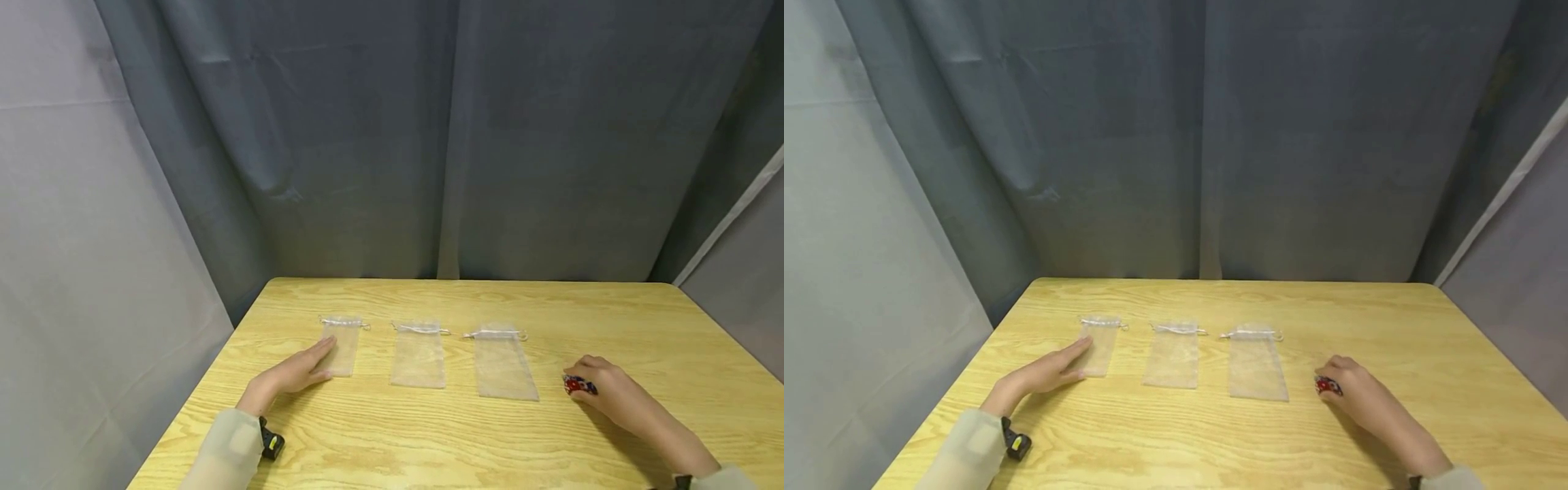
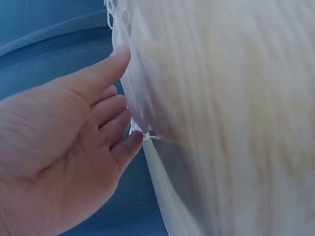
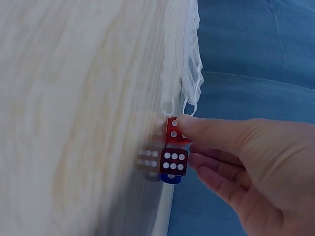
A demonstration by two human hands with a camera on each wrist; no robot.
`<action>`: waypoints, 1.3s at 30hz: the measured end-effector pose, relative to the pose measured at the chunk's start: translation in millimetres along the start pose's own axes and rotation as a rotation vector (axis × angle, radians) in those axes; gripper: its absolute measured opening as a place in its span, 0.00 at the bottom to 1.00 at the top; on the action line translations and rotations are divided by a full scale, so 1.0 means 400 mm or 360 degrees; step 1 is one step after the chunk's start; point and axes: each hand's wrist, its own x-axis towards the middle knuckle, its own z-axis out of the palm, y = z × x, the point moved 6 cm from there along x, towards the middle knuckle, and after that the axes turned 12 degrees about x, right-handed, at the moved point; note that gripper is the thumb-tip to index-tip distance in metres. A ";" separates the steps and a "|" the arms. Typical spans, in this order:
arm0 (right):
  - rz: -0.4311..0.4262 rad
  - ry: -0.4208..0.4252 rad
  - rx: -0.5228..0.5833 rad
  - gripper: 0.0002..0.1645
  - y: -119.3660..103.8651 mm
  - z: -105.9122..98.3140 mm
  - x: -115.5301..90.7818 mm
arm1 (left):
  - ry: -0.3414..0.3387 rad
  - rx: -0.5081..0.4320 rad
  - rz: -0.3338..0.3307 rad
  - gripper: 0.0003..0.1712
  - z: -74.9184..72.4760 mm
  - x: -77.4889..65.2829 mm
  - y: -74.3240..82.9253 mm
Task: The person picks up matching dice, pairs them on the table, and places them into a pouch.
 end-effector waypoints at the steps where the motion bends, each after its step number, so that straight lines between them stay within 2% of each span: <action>1: -0.0004 -0.0006 0.0001 0.18 0.000 0.000 0.000 | 0.0000 -0.0003 0.0006 0.39 0.000 0.000 0.001; 6: -0.0055 0.0001 0.0005 0.14 -0.006 -0.005 -0.003 | -0.0004 0.0006 0.0022 0.37 0.001 -0.001 0.002; 16: -0.0158 0.0080 -0.0083 0.15 -0.015 -0.007 -0.012 | -0.0007 0.0062 0.0055 0.33 0.003 -0.004 0.007; 23: -0.0133 0.0095 -0.0091 0.14 -0.014 -0.006 -0.017 | 0.0006 0.0098 0.0055 0.32 -0.002 -0.006 0.014; 33: -0.0113 0.0216 0.0029 0.14 -0.006 -0.016 -0.022 | 0.0066 0.0175 0.0093 0.31 -0.008 -0.004 0.021; 39: -0.0035 0.0377 0.0168 0.17 -0.011 -0.036 -0.030 | 0.0070 0.0192 0.0086 0.30 -0.007 -0.007 0.019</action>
